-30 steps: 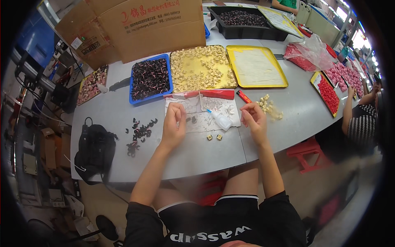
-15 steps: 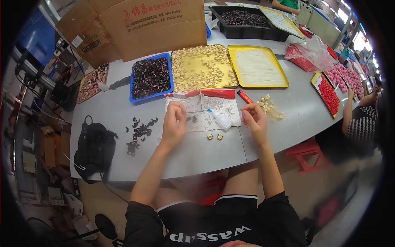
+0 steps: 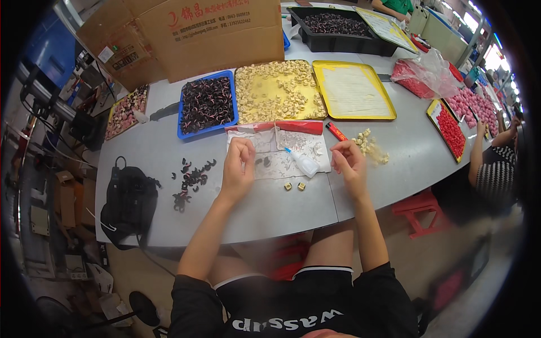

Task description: The person assembles small figurine components by applying glue to plastic pieces with a squeeze bottle and joining the parts together by hand.

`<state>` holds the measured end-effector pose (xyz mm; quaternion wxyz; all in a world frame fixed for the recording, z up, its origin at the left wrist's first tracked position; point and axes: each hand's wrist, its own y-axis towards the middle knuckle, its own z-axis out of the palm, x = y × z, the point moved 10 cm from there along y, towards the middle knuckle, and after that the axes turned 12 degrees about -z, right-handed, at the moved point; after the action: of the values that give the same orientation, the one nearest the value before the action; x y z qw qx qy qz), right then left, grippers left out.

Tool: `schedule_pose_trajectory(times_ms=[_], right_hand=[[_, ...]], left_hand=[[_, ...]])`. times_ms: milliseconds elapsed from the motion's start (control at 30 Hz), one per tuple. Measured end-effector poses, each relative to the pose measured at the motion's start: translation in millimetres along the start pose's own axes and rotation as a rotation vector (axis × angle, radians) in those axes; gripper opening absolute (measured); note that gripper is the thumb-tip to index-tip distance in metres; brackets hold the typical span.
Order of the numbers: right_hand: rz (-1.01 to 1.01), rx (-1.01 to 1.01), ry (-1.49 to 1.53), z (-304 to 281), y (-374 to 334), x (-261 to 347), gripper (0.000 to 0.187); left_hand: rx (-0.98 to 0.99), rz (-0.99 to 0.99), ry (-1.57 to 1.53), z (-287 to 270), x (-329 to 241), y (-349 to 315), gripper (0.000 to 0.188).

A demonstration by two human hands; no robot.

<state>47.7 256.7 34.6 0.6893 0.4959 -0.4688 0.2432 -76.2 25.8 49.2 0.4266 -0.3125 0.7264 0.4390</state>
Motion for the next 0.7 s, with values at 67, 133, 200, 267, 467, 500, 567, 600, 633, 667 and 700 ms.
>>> schedule_pose_trajectory(times_ms=[67,133,200,267,467,500,567,600,633,667,700], right_hand=[[-0.002,-0.002,-0.006,0,0,1,0.006],[-0.009,-0.004,-0.005,1,0,2,0.006],[-0.005,-0.006,-0.011,1,0,2,0.006],[-0.003,-0.008,-0.019,0,0,2,0.006],[-0.031,-0.026,-0.015,8,-2,27,0.006],[-0.111,-0.021,-0.031,13,-2,50,0.008],[-0.253,0.009,0.021,28,-6,100,0.009],[-0.319,0.028,0.083,34,-8,129,0.008],[-0.416,0.083,0.181,44,-11,159,0.005],[-0.523,0.126,0.252,47,-15,199,0.003],[-0.591,0.121,0.45,50,-19,225,0.003]], left_hand=[[-0.004,0.004,-0.002,0,-1,1,0.02],[-0.01,0.024,0.003,-1,-3,1,0.02],[-0.004,0.015,0.013,-1,-2,-1,0.02],[0.003,0.008,0.022,-1,-3,-1,0.021],[0.027,-0.034,-0.006,2,-1,0,0.022],[0.033,-0.024,0.002,3,-1,0,0.022],[0.036,-0.027,0.015,0,1,-1,0.023],[0.037,-0.025,0.009,1,-1,-1,0.023],[0.036,-0.024,0.007,-1,-1,-1,0.023],[0.053,-0.017,-0.01,8,-9,3,0.023],[0.061,-0.019,0.006,15,-12,6,0.024]])
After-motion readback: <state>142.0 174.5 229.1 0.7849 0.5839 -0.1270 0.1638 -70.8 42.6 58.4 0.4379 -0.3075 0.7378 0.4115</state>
